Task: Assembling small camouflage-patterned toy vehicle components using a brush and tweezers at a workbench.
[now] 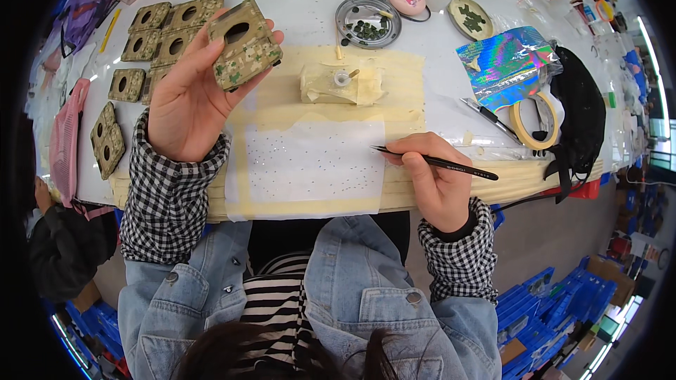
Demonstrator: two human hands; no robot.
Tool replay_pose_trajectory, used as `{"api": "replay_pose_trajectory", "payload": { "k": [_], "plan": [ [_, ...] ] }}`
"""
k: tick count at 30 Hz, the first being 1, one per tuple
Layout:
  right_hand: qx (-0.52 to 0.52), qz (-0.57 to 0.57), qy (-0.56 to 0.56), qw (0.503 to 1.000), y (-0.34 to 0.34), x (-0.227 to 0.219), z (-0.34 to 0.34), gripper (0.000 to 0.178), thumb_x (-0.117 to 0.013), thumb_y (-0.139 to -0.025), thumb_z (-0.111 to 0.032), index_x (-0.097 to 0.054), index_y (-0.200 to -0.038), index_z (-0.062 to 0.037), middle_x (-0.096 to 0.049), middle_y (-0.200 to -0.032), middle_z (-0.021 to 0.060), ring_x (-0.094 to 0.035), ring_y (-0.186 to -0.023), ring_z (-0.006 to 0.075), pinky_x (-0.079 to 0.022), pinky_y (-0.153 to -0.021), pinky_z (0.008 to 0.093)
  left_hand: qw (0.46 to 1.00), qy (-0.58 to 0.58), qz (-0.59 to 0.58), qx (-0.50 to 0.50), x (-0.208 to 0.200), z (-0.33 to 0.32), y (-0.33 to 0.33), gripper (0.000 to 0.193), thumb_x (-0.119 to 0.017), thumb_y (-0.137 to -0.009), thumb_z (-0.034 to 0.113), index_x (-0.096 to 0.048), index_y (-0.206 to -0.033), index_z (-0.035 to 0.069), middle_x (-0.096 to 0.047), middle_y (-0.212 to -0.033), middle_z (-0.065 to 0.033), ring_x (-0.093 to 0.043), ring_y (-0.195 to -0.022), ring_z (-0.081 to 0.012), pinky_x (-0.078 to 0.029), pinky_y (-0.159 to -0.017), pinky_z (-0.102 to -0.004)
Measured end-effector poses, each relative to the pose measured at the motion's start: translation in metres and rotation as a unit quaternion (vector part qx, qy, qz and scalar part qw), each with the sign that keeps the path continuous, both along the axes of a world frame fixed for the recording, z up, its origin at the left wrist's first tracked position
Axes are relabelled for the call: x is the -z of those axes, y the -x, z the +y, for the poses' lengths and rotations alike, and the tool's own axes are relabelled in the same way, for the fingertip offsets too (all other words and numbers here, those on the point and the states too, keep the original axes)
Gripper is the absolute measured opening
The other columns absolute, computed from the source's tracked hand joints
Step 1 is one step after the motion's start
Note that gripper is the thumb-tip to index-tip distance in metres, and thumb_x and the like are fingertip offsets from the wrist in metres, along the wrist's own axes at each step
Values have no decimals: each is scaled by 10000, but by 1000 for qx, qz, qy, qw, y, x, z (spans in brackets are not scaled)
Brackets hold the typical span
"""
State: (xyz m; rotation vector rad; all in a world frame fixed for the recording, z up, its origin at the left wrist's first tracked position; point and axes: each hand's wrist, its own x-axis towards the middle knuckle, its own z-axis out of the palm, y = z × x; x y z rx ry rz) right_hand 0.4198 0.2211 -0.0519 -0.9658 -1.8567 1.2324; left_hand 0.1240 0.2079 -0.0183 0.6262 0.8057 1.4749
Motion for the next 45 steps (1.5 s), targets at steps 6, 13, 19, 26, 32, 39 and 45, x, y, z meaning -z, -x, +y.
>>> {"api": "replay_pose_trajectory", "payload": {
  "k": [6, 13, 19, 26, 32, 39, 45],
  "plan": [
    [29, 40, 24, 998, 0, 2, -1, 187, -489, -953, -49, -602, -1007, 91, -625, -947, 147, -641, -852, 183, -514, -789, 275, 998, -16, 42, -37, -1, 0, -4, 563, -336, -983, 68, -86, -1485, 109, -379, -1409, -222, -435, -1279, -372, -443, -1042, -445],
    [54, 71, 36, 995, 1, 1, -2, 197, -496, -952, -66, -608, -1002, 88, -627, -945, 146, -637, -856, 191, -512, -791, 285, 999, -34, 41, -9, 0, 1, 0, 495, -315, -986, 67, -184, -1463, 85, -413, -1380, -195, -443, -1280, -346, -437, -1051, -431],
    [-55, -62, -160, 984, 0, -6, 3, 175, -622, -887, -109, -659, -963, 44, -654, -902, 148, -632, -802, 237, -496, -714, 291, 1000, -20, 19, 3, 1, 2, 1, 403, -339, -986, 94, -323, -1381, 16, -452, -1340, -159, -451, -1279, -321, -437, -1052, -415],
    [-68, -84, -170, 980, 2, -7, 2, 197, -655, -872, -138, -659, -966, 36, -655, -902, 147, -637, -799, 243, -503, -698, 290, 1000, -9, -7, 6, 3, 1, 3, 372, -354, -985, 107, -367, -1339, -9, -464, -1327, -153, -449, -1280, -326, -419, -1067, -418],
    [-67, -94, -172, 978, 1, -6, 2, 181, -658, -867, -127, -663, -960, 28, -660, -900, 143, -641, -798, 246, -507, -698, 293, 1000, -8, -21, 4, 3, 1, 3, 363, -359, -987, 118, -382, -1324, -15, -471, -1321, -156, -447, -1281, -334, -418, -1067, -427],
    [-61, -95, -174, 978, 2, -5, 1, 171, -654, -870, -122, -665, -954, 27, -661, -897, 142, -641, -797, 246, -506, -695, 294, 998, -17, -53, -1, 10, 0, 5, 281, -352, -1025, 220, -524, -1126, 23, -525, -1277, -168, -469, -1259, -346, -428, -1056, -443],
    [-57, -84, -171, 980, 2, -5, 1, 176, -649, -874, -125, -664, -948, 34, -658, -889, 143, -638, -791, 240, -501, -691, 289, 998, -30, -54, 18, 13, 1, 7, 316, -311, -1038, 277, -535, -996, 58, -533, -1263, -194, -465, -1263, -348, -449, -1039, -433]
  ]
}}
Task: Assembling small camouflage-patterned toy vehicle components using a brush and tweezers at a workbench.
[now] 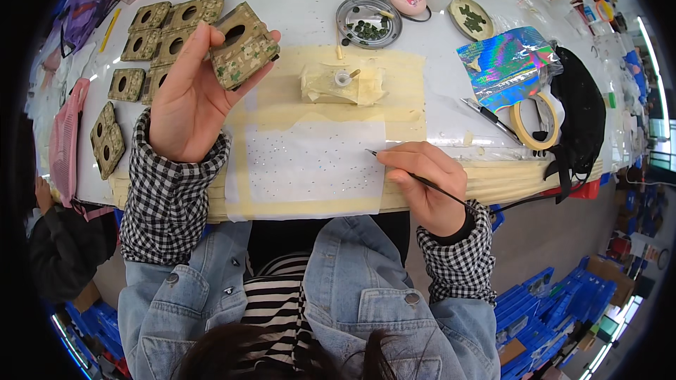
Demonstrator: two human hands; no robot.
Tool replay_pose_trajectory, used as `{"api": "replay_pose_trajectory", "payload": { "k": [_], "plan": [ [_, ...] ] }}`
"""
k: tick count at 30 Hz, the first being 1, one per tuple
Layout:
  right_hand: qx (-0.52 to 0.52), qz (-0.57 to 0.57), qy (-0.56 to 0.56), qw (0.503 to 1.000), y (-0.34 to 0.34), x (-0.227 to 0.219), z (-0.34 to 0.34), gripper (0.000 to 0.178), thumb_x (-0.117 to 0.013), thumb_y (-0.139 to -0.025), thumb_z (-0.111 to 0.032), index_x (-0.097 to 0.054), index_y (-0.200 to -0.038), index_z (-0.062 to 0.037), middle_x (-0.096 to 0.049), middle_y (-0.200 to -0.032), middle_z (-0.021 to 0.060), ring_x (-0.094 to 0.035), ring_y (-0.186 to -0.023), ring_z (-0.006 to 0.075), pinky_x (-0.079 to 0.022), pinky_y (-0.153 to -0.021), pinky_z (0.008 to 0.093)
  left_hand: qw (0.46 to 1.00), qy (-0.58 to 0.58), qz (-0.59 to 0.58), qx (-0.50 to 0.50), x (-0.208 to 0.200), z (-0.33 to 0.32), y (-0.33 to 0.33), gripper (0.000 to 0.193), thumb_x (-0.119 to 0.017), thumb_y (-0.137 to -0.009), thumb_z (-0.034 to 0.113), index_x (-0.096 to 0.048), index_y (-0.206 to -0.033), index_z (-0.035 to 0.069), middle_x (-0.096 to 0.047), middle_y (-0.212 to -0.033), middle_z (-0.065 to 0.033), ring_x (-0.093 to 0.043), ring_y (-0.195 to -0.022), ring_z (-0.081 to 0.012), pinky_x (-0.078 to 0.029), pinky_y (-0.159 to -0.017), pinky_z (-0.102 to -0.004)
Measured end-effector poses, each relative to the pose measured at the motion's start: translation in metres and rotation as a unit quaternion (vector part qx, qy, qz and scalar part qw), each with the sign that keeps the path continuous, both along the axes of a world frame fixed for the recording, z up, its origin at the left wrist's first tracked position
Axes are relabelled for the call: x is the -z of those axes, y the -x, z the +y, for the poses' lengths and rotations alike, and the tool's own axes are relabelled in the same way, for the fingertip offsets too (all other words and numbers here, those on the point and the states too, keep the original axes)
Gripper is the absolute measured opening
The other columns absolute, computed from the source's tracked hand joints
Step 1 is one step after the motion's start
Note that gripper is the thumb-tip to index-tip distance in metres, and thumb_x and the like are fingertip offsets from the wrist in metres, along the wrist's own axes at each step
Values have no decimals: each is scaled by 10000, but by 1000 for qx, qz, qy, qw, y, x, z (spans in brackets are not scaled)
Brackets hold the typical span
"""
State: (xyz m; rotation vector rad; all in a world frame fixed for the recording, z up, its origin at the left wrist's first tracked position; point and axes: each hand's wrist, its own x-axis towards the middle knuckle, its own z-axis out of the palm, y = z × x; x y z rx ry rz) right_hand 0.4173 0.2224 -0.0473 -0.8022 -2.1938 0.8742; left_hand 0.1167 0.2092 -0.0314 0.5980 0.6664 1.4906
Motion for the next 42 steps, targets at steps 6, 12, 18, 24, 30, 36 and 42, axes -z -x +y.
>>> {"api": "replay_pose_trajectory", "payload": {
  "k": [6, 12, 18, 24, 30, 36, 42],
  "plan": [
    [-4, 2, -5, 1000, 0, 0, 0, 190, -650, -878, -135, -664, -958, 37, -655, -891, 149, -637, -785, 239, -499, -687, 286, 1000, 13, 21, -7, -1, 1, -2, 318, -277, -1042, 295, -468, -895, 89, -533, -1254, -205, -467, -1264, -340, -471, -1018, -417],
    [6, 13, -4, 1000, -1, -1, 0, 222, -648, -882, -163, -665, -980, 35, -654, -892, 157, -634, -776, 241, -495, -673, 285, 999, 6, 32, -30, 1, 1, -6, 259, -388, -1023, 260, -509, -971, 37, -600, -1017, -86, -621, -936, -184, -532, -865, -367],
    [8, 20, -11, 1000, -3, 1, 0, 232, -641, -886, -177, -663, -981, 33, -656, -897, 161, -633, -769, 244, -493, -666, 289, 998, 21, 49, -45, -1, -1, -8, 259, -437, -1010, 248, -550, -1036, 16, -610, -1011, -71, -625, -926, -161, -539, -847, -344],
    [-8, 5, -19, 1000, -1, -2, 0, 208, -661, -865, -158, -662, -966, 23, -658, -898, 145, -637, -773, 250, -498, -667, 293, 993, 32, 101, -44, -6, -2, -5, 309, -360, -1026, 296, -535, -940, 56, -559, -1213, -200, -518, -1212, -345, -502, -975, -428],
    [-12, -33, -55, 998, -1, 0, -1, 229, -693, -826, -186, -669, -965, -7, -656, -908, 120, -640, -783, 255, -507, -670, 309, 995, 45, 75, -46, -5, 1, 1, 411, -294, -1020, 421, -482, -853, 95, -535, -1255, -210, -501, -1228, -358, -499, -970, -441],
    [-16, -37, -51, 998, 0, -1, -1, 224, -708, -802, -162, -672, -962, -8, -656, -912, 120, -639, -797, 259, -507, -679, 315, 997, 57, 48, -30, -9, 1, -2, 490, -253, -1005, 500, -485, -866, 91, -524, -1266, -221, -481, -1244, -373, -490, -973, -453],
    [-14, -42, -53, 998, 0, 0, -1, 220, -709, -797, -150, -675, -960, -7, -659, -913, 121, -640, -804, 258, -506, -688, 315, 998, 52, 31, -19, -8, 1, -2, 499, -248, -1007, 490, -499, -887, 76, -519, -1266, -234, -473, -1245, -392, -484, -977, -463]
  ]
}}
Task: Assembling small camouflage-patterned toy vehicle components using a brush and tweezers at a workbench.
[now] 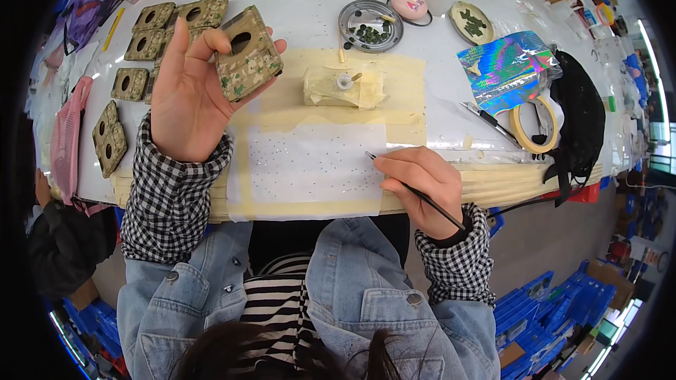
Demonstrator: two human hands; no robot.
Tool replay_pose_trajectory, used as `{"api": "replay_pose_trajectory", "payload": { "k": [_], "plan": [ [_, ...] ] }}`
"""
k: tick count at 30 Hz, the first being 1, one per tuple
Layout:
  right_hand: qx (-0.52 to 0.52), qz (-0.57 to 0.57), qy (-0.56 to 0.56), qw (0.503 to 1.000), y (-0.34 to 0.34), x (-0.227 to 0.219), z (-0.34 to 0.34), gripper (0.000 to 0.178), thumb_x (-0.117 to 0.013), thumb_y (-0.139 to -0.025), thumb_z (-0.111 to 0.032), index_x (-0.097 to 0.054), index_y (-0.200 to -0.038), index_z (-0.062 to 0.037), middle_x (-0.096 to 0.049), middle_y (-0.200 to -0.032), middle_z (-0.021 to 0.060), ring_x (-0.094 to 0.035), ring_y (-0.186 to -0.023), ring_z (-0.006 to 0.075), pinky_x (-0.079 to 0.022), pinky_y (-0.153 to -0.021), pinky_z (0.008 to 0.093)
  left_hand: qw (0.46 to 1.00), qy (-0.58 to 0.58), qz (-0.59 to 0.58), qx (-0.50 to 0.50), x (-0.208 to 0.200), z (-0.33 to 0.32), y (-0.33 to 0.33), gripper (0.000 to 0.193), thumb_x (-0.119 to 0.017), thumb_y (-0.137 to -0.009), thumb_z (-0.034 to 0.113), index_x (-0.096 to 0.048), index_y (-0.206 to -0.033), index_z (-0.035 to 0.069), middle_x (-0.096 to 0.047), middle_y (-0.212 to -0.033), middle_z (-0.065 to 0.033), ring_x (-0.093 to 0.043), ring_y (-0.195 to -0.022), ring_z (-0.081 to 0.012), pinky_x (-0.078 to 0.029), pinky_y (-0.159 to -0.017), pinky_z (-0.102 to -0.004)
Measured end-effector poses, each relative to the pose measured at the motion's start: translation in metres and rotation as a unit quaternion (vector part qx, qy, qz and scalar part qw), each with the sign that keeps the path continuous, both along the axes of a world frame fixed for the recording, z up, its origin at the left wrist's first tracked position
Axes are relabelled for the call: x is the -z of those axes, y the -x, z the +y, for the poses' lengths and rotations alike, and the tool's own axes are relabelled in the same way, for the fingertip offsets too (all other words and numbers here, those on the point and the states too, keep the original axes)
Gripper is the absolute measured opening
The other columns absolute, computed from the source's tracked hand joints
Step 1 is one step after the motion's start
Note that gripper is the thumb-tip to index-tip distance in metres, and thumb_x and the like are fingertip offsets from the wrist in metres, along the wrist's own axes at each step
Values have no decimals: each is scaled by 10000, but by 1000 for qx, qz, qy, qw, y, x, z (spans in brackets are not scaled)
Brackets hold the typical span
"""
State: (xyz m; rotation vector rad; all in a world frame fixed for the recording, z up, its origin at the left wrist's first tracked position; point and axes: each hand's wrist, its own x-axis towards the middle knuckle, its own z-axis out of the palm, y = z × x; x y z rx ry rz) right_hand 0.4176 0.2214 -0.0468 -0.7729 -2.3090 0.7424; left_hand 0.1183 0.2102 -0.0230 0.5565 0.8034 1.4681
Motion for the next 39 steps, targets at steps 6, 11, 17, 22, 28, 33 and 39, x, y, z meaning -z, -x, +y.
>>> {"api": "replay_pose_trajectory", "payload": {
  "k": [6, 11, 17, 22, 28, 33, 39],
  "plan": [
    [8, 6, 2, 1000, 0, 0, -1, 203, -702, -810, -147, -675, -952, -4, -659, -913, 122, -641, -799, 259, -507, -688, 312, 1000, -5, -9, 5, 0, 0, 0, 501, -247, -1008, 486, -499, -883, 72, -518, -1266, -235, -469, -1248, -398, -482, -978, -466],
    [7, 9, 8, 1000, 0, 1, -1, 203, -697, -817, -150, -672, -954, -3, -659, -911, 122, -642, -798, 256, -507, -685, 309, 1000, 2, -8, 0, -1, 0, 0, 502, -245, -1008, 486, -499, -880, 72, -521, -1265, -232, -468, -1249, -397, -483, -976, -465],
    [4, 7, 4, 1000, 1, 1, -1, 200, -695, -819, -144, -671, -955, 1, -658, -908, 125, -641, -798, 256, -507, -685, 308, 1000, 0, -11, 4, -1, -1, 0, 506, -241, -1008, 488, -498, -878, 72, -526, -1260, -230, -465, -1252, -397, -482, -976, -465],
    [5, 11, 1, 1000, 0, 2, -1, 198, -692, -824, -144, -670, -955, 3, -658, -906, 127, -642, -798, 258, -507, -685, 308, 1000, -3, -11, 10, 0, 0, 1, 510, -239, -1008, 488, -499, -876, 70, -529, -1256, -233, -463, -1255, -397, -479, -979, -468],
    [16, 22, 13, 1000, 1, 1, -1, 176, -671, -849, -135, -670, -945, 12, -661, -897, 131, -642, -798, 254, -505, -689, 303, 1000, -7, -12, 8, -1, 0, 1, 512, -239, -1008, 487, -501, -870, 69, -531, -1254, -233, -462, -1255, -399, -479, -980, -467],
    [41, 61, 72, 995, -1, 6, 0, 134, -611, -889, -83, -664, -931, 34, -667, -892, 133, -636, -788, 229, -495, -698, 289, 1000, -7, -16, 10, 0, 0, 1, 513, -239, -1009, 484, -503, -872, 67, -534, -1252, -226, -462, -1255, -398, -479, -981, -463],
    [86, 94, 163, 978, 1, 7, -2, 148, -572, -915, -73, -651, -926, 52, -659, -875, 135, -622, -776, 185, -485, -704, 273, 1000, -4, -20, 15, -3, -1, 1, 516, -236, -1010, 481, -508, -875, 64, -533, -1255, -224, -457, -1259, -397, -476, -984, -463]
  ]
}}
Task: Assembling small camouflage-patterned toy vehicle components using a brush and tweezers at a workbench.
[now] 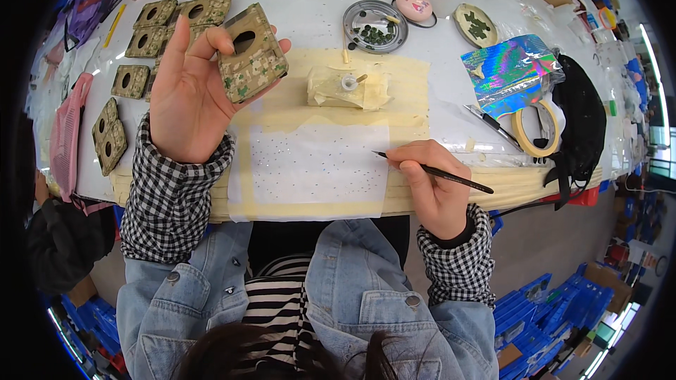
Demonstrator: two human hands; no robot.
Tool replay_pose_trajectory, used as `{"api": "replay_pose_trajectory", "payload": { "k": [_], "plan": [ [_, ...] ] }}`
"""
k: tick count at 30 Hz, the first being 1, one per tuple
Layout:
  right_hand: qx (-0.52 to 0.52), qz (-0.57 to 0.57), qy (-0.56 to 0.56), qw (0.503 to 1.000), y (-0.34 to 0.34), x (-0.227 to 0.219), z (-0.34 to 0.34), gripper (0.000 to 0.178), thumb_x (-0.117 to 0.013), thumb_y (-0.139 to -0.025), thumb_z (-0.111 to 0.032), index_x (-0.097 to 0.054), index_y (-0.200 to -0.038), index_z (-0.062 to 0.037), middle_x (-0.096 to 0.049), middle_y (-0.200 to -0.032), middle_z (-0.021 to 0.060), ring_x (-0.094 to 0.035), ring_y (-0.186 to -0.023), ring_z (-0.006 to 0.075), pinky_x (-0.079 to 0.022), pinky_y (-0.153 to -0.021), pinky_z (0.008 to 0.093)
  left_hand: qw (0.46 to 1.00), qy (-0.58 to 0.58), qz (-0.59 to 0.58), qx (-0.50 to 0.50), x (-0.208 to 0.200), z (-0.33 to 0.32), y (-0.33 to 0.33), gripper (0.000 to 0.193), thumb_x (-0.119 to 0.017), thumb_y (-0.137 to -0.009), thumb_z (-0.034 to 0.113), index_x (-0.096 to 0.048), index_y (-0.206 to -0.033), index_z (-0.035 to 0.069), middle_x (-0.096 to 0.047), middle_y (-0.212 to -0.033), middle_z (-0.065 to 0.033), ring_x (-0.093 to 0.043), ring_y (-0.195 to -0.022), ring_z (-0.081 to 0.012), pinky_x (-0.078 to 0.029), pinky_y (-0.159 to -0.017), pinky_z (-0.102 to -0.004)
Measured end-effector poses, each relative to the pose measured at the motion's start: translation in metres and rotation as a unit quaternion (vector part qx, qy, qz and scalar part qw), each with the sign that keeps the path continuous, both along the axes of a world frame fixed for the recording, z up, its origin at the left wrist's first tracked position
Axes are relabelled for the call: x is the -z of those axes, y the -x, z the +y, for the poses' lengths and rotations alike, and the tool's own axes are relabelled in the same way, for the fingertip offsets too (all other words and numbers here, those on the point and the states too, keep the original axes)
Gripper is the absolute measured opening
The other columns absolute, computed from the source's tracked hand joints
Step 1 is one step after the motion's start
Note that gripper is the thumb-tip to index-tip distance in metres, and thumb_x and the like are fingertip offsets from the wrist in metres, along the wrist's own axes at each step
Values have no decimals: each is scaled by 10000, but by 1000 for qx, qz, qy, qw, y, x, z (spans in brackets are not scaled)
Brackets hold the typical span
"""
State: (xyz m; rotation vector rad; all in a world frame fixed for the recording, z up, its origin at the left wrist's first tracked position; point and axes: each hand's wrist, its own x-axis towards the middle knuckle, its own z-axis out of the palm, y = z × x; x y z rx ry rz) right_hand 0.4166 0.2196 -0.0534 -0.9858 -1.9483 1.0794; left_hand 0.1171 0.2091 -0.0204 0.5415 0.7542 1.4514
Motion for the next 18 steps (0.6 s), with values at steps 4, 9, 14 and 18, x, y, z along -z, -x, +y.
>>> {"api": "replay_pose_trajectory", "payload": {
  "k": [4, 9, 14, 18],
  "plan": [
    [8, 31, 46, 998, 1, -1, -1, 163, -539, -937, -66, -632, -952, 67, -646, -877, 131, -622, -798, 162, -491, -728, 262, 1000, -6, -12, -4, 3, 1, -1, 505, -297, -996, 500, -521, -909, 56, -566, -1097, -140, -551, -1035, -267, -503, -882, -405],
    [17, 49, 75, 996, 1, -1, -1, 177, -514, -954, -69, -619, -962, 73, -639, -900, 127, -634, -824, 160, -501, -757, 258, 1000, -1, 7, 1, 1, 0, 0, 514, -233, -1011, 478, -507, -882, 63, -524, -1265, -229, -447, -1268, -396, -466, -994, -460],
    [23, 55, 68, 996, 0, -1, -2, 188, -509, -957, -79, -618, -966, 74, -634, -915, 137, -638, -832, 168, -505, -762, 265, 1000, -1, 8, 3, 0, 0, 0, 475, -245, -1020, 444, -498, -885, 65, -527, -1258, -223, -458, -1262, -385, -465, -998, -455],
    [36, 74, -28, 996, -1, -11, 2, 196, -521, -949, -92, -619, -973, 76, -633, -919, 146, -636, -824, 187, -503, -752, 283, 998, 4, 54, -16, 0, -2, -4, 355, -305, -1028, 340, -482, -888, 65, -539, -1232, -204, -481, -1250, -353, -462, -1003, -453]
  ]
}}
